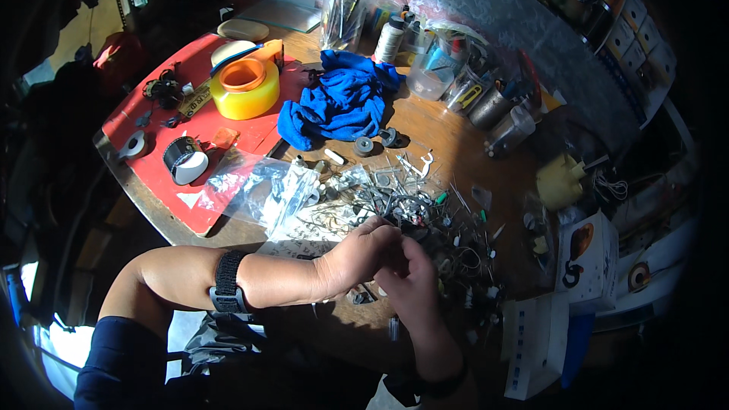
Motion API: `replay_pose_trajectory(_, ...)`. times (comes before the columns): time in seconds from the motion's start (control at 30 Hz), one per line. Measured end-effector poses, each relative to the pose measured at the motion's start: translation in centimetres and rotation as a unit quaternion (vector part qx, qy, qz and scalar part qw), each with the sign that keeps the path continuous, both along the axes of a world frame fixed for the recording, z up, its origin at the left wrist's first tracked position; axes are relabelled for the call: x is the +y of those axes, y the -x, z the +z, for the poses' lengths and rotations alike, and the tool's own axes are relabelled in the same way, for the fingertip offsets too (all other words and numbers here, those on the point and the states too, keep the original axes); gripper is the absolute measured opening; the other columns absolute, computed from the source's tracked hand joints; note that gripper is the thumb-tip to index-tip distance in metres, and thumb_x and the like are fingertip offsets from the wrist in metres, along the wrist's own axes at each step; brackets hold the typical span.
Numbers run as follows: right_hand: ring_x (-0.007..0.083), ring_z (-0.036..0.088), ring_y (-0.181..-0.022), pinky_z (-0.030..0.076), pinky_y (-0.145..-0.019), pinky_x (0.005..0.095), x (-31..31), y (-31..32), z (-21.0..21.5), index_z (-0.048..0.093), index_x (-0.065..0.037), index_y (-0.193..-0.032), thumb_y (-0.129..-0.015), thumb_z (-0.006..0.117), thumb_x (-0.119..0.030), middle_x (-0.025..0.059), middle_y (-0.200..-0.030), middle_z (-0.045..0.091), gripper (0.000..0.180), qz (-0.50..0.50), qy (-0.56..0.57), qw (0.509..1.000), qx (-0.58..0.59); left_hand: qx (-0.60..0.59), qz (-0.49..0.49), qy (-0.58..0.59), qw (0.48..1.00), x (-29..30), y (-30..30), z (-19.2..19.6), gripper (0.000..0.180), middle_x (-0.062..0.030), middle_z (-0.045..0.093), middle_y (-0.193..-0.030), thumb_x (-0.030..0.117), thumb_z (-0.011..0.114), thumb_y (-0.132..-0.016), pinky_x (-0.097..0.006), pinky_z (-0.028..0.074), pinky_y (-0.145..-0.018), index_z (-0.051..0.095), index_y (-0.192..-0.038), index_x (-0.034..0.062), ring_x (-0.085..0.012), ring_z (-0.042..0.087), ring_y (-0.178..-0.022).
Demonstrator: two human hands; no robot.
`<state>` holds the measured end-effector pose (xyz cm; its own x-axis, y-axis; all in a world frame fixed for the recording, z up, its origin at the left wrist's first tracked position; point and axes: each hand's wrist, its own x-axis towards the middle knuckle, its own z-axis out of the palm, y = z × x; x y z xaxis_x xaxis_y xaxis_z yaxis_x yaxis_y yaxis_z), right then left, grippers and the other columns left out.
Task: The person sorts a mixed pile of small electronic components and wires on a cluttered workbench. They pick up individual items, separate them by type, and place selected pieces into a clear plastic bag and a small plastic container. The hands work continuously over the pile, occasionally moving items aside to reach others.
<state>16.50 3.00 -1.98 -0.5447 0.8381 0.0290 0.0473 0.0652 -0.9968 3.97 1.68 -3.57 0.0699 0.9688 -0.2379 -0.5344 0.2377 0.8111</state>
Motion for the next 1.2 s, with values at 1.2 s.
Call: replay_pose_trajectory(1.2,0.0062,0.037,-0.043,0.030,-0.042,0.0201,1.0,-0.3,0.5,0.058,-0.001,-0.089,-0.091,0.055,-0.018,-0.0005,-0.057,0.046,0.018,0.012,0.172,0.971,0.165,0.766,0.109,-0.173,0.609,-6.2,11.0,4.9,0.028,-0.0160,0.054,-0.062,0.022,0.068,-0.076,-0.037,0.044,-0.052,0.050,-0.077,0.0013,-0.0340,0.055,-0.057)
